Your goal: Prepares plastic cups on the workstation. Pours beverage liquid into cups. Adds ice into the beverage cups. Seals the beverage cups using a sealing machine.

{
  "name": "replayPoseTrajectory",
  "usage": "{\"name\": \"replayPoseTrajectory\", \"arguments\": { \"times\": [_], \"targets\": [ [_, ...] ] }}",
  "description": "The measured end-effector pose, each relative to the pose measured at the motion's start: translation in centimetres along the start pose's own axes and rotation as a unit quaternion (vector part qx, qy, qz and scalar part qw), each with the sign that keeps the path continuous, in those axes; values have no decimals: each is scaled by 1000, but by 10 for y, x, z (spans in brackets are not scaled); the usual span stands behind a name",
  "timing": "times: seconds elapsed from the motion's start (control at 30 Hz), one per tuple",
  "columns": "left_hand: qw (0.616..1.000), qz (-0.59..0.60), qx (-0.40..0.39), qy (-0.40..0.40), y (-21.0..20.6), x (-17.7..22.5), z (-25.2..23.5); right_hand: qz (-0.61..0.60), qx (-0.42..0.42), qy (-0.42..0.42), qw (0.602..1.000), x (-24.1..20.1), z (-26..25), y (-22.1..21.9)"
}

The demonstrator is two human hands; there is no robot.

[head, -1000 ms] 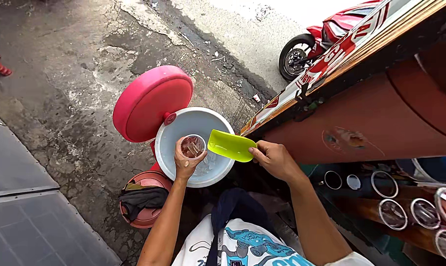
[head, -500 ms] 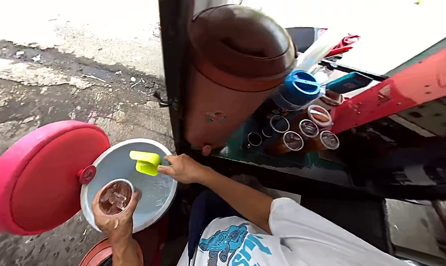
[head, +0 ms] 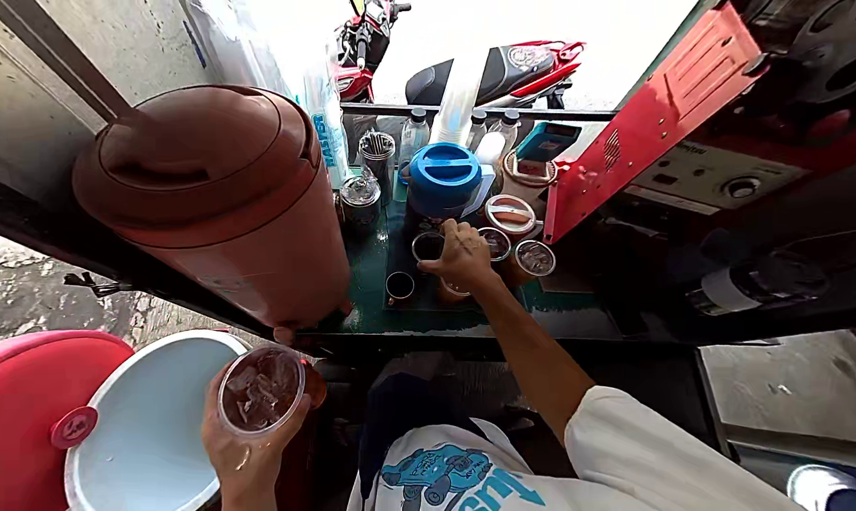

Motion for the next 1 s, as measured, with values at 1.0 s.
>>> {"name": "replayPoseTrajectory", "arguments": {
  "times": [1.0],
  "targets": [
    [943, 81, -305, 100, -344, -163, -112, -50, 107, 64, 991, 101, 61, 182]
  ]
}}
Point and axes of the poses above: each hand's wrist, its own z-axis away from the middle knuckle, its own y-axis out of the back of the hand, x = y × z, the point moved 3 cm from there along -z, towards the middle knuckle, and after that the axes turned 1 degree about y, right-handed, at the moved point
